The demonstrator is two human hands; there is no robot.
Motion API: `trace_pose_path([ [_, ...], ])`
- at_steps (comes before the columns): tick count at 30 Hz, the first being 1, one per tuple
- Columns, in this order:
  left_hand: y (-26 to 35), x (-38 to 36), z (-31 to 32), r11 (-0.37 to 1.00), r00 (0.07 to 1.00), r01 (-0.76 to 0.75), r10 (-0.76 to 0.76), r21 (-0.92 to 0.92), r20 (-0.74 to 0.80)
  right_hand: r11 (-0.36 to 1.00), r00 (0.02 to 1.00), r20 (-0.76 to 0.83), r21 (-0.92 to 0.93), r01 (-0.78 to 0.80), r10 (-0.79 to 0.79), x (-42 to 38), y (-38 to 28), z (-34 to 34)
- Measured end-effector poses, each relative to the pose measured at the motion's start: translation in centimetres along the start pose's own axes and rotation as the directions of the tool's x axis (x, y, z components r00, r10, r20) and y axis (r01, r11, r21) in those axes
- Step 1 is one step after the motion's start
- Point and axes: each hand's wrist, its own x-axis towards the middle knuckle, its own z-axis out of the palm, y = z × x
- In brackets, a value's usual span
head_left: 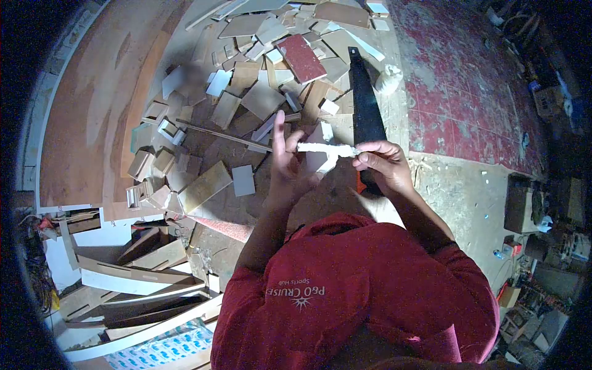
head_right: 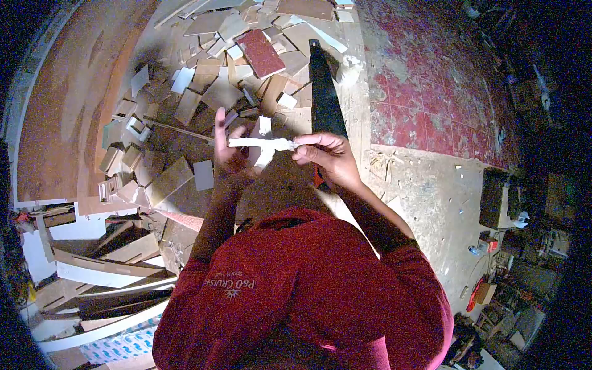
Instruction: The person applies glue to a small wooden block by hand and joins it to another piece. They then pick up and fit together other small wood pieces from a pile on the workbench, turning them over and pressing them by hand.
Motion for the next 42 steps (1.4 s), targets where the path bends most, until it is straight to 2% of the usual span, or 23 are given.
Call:
trace_pose_path([
  [3,-0.1,0.1,-0.1,1.000,1.000,0.010,-0.010,0.017,-0.020,0.999,0.998,0.049,0.025,-0.045,0.044,-0.1,0.1,-0.2],
  [5,-0.8,0.3,-0.5,0.994,0.995,-0.097,0.098,0.054,-0.015,0.997,0.994,0.094,0.042,-0.063,0.059,-0.2,0.2,-0.5],
  [6,-0.6,0.3,-0.3,0.994,0.995,-0.097,0.098,0.054,-0.015,0.997,0.991,0.115,0.028,-0.070,0.066,-0.3,0.3,-0.7],
  [8,0.2,0.2,0.1,0.998,0.995,0.051,-0.054,-0.036,-0.086,0.997,0.988,0.135,0.013,-0.075,0.073,-0.3,0.2,-0.9],
  [11,-0.7,0.1,-0.4,1.000,0.998,-0.021,0.021,-0.002,-0.062,0.988,0.988,0.119,0.105,-0.111,0.098,-0.1,-0.3,-0.8],
  [13,-0.2,0.0,0.3,0.998,0.998,0.002,-0.006,-0.070,-0.060,0.993,0.999,-0.030,0.113,-0.021,0.024,0.5,-0.5,-0.5],
  [17,0.5,0.1,0.8,0.989,0.996,0.070,-0.076,-0.127,-0.044,0.997,0.998,-0.068,0.075,0.010,-0.005,1.5,-0.5,-0.1],
  [19,0.0,-0.1,0.5,0.998,1.000,-0.010,0.009,0.060,0.022,0.999,0.998,-0.068,0.037,0.020,-0.018,1.8,0.0,0.0],
  [21,-0.1,-0.2,0.4,0.998,1.000,-0.003,0.003,0.069,0.010,0.996,0.996,-0.056,-0.060,0.061,-0.065,1.9,0.3,0.2],
  [24,0.1,-0.2,0.7,0.996,1.000,0.012,-0.011,0.086,-0.014,0.993,0.996,-0.020,-0.081,0.081,-0.083,1.9,0.5,0.2],
  [26,0.8,-0.1,1.0,0.987,0.994,0.091,-0.099,-0.133,-0.054,0.990,0.997,-0.003,-0.111,0.081,-0.082,1.6,0.5,0.2],
  [28,0.6,-0.2,0.6,0.987,0.993,0.086,-0.095,-0.135,-0.062,0.986,0.997,0.015,-0.143,0.083,-0.082,1.4,0.5,0.2],
  [33,0.1,0.0,0.1,0.984,0.991,0.087,-0.101,-0.156,-0.084,0.996,0.999,0.040,-0.089,0.027,-0.024,0.8,0.6,0.1],
  [36,-1.1,0.4,-0.8,0.990,0.990,0.098,-0.107,-0.100,-0.087,0.992,0.996,0.093,-0.127,0.026,-0.014,0.4,1.0,-0.4],
  [37,-1.4,0.3,-1.5,0.958,0.999,-0.011,0.024,0.286,-0.040,0.992,0.996,0.092,-0.127,0.027,-0.015,0.3,1.0,-0.3],
  [38,-1.7,0.3,-2.0,0.772,0.990,-0.132,0.127,0.622,0.053,0.996,0.994,0.110,-0.085,0.002,0.007,0.1,1.0,-0.2],
  [39,-1.4,0.3,-1.5,0.772,0.990,-0.133,0.127,0.622,0.054,0.999,0.991,0.129,-0.044,-0.023,0.028,0.1,1.0,-0.2],
  [41,-0.6,0.4,-0.2,0.979,0.991,0.003,0.025,0.204,-0.133,0.998,0.992,0.111,0.009,-0.065,0.064,0.1,0.8,-0.6],
  [42,-0.5,0.8,-1.9,0.637,0.961,-0.246,0.257,0.731,0.099,0.992,0.990,0.095,0.062,-0.107,0.101,0.2,0.6,-1.1],
])
